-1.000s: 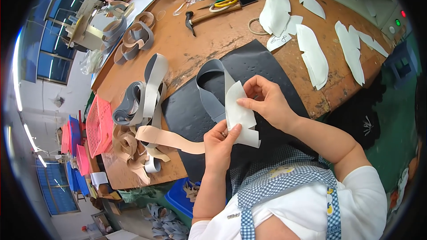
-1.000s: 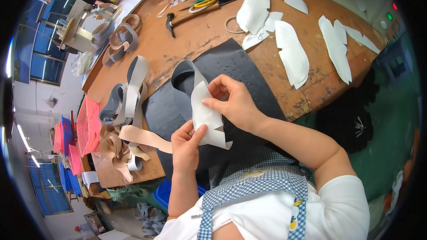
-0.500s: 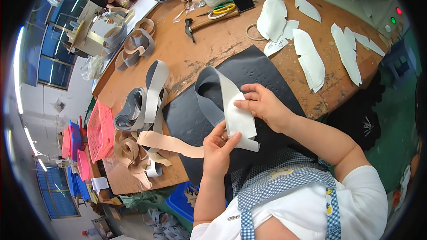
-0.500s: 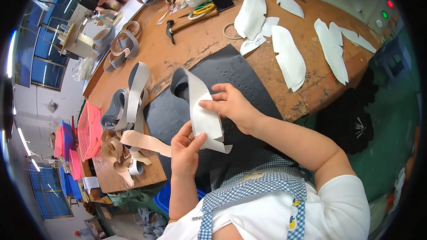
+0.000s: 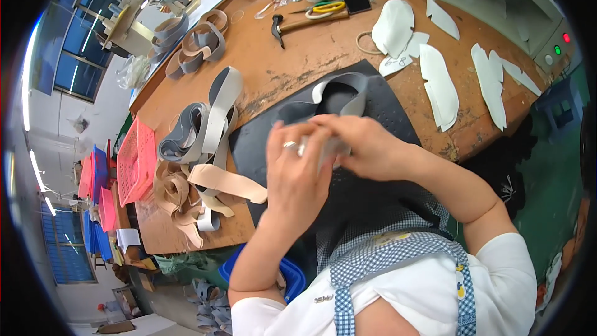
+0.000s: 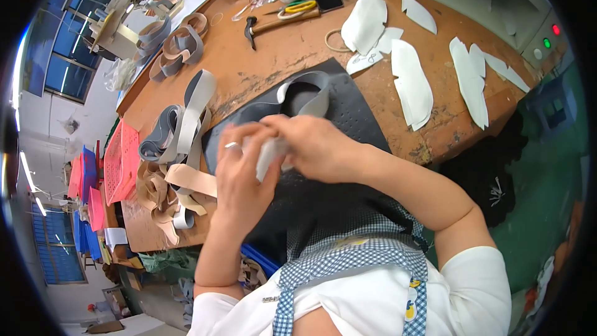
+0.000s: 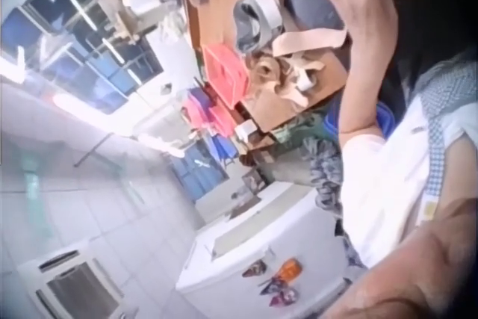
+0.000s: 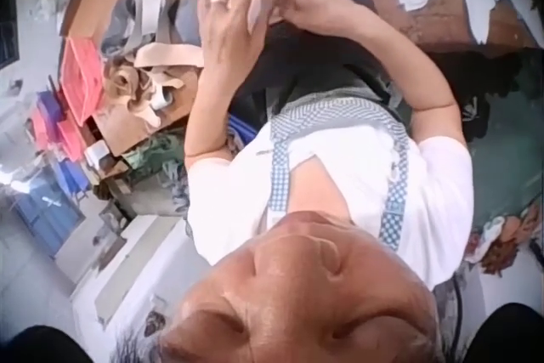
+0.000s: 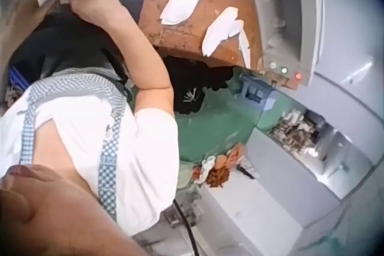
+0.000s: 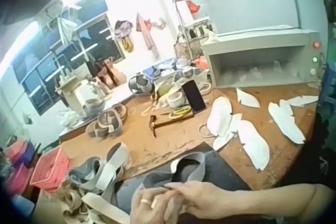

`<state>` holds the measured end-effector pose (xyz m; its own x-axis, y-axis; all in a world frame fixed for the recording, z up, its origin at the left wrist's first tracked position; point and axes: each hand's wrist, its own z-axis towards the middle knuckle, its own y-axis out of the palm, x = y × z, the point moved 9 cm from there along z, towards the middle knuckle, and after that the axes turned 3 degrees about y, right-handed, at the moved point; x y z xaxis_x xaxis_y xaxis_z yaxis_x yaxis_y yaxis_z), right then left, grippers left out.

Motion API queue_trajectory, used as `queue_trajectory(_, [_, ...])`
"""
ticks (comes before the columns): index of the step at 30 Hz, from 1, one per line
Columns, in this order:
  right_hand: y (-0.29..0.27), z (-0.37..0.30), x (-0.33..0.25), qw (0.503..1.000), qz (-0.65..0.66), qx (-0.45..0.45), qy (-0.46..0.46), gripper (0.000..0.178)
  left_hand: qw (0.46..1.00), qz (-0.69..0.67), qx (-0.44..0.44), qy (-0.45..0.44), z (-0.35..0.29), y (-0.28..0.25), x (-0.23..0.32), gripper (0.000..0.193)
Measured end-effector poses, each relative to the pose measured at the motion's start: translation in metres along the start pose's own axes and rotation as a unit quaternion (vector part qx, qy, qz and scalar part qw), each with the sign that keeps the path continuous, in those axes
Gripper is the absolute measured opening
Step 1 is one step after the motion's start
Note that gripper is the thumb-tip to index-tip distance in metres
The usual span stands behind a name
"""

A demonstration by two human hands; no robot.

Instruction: Manually assembling and preparing various leather and fabric components for shoe manufacturing at a workbench.

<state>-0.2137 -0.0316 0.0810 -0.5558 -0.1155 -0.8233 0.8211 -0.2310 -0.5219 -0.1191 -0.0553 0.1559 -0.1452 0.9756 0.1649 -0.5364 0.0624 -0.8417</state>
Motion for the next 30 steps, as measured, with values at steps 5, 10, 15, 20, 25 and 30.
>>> queue_trajectory(5, [-0.014, -0.017, 0.028, 0.985, 0.167, 0.032, 0.040, 0.045, 0.830, -0.362, -0.069, -0.418, -0.095, 0.068, -0.065, 0.026])
queue_trajectory(10, [-0.016, -0.033, 0.029, 0.987, 0.144, 0.010, 0.066, 0.046, 0.616, -0.571, 0.022, -0.542, -0.113, 0.114, -0.065, 0.027])
queue_trajectory(15, [-0.015, -0.037, 0.030, 0.993, 0.097, -0.016, 0.059, 0.043, 0.587, -0.614, 0.093, -0.520, -0.110, 0.120, -0.064, 0.035])
queue_trajectory(20, [-0.013, -0.029, 0.059, 0.944, 0.201, 0.022, 0.260, 0.022, 0.730, -0.512, 0.129, -0.434, -0.105, 0.106, -0.051, 0.028])
queue_trajectory(25, [-0.019, -0.027, 0.097, 0.962, 0.045, 0.081, 0.257, 0.030, 0.845, -0.462, 0.139, -0.232, -0.075, 0.069, -0.006, 0.018])
queue_trajectory(30, [0.004, -0.035, 0.088, 0.908, 0.322, -0.024, 0.268, 0.037, 0.738, -0.521, 0.199, -0.379, -0.088, 0.081, -0.039, 0.020])
